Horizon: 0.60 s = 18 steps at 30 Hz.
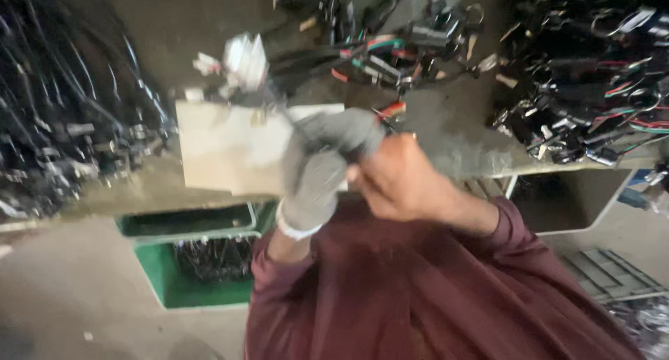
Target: The person repeatedly strips the outer insulation from black electrical cables using red-handled pliers. They hold each cable with a gloved left hand, cut the sheath, and pull it off to expose the inner conductors. The person handles multiple cables one at a time and places the stripped pieces on the workbench.
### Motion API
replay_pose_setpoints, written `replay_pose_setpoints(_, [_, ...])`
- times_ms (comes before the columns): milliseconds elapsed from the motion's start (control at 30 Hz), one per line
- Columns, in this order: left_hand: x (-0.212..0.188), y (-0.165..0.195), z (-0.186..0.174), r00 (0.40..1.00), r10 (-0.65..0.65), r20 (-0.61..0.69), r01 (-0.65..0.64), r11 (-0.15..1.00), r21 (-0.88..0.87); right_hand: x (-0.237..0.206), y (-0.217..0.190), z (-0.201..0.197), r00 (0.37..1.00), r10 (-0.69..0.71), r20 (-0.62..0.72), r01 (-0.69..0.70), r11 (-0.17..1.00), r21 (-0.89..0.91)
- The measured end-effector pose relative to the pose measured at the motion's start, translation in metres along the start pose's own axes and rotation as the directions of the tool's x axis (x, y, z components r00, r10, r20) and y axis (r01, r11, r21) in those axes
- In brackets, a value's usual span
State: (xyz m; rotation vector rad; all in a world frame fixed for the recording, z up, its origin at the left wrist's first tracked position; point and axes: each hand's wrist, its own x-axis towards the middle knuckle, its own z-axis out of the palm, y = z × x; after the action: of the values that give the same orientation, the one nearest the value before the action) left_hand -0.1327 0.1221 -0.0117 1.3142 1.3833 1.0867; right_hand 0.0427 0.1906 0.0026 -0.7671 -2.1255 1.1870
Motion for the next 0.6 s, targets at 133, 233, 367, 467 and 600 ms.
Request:
replay_pose_setpoints(133, [0.025, 0.009, 0.007, 0.998, -0.038, 0.057, 0.031, 0.992, 0.12, -0.011, 0.011, -0.03, 0.986, -0.029, -0.162, -0.024, 0.948, -0.318])
replay_pose_setpoints(233, [0.025, 0.022, 0.027, 0.954, -0.288, 0.083, 0.291, 0.956, -0.032, -0.006, -0.011, -0.053, 0.951, 0.067, -0.301, -0.077, 0.997, -0.021])
replay_pose_setpoints(367, [0.007, 0.032, 0.061, 0.917, 0.289, 0.276, -0.205, 0.933, -0.296, 0.009, -0.048, -0.096, 0.986, 0.099, -0.132, 0.03, 0.678, 0.735])
replay_pose_setpoints(467, [0.001, 0.038, 0.066, 0.853, 0.186, 0.488, -0.052, 0.96, -0.275, -0.007, -0.034, -0.132, 0.997, 0.066, -0.04, 0.01, 0.407, 0.913])
replay_pose_setpoints(600, [0.024, 0.034, 0.043, 0.855, 0.274, 0.44, -0.269, 0.96, -0.074, -0.062, 0.021, -0.119, 0.993, -0.015, -0.12, 0.112, 0.493, 0.863])
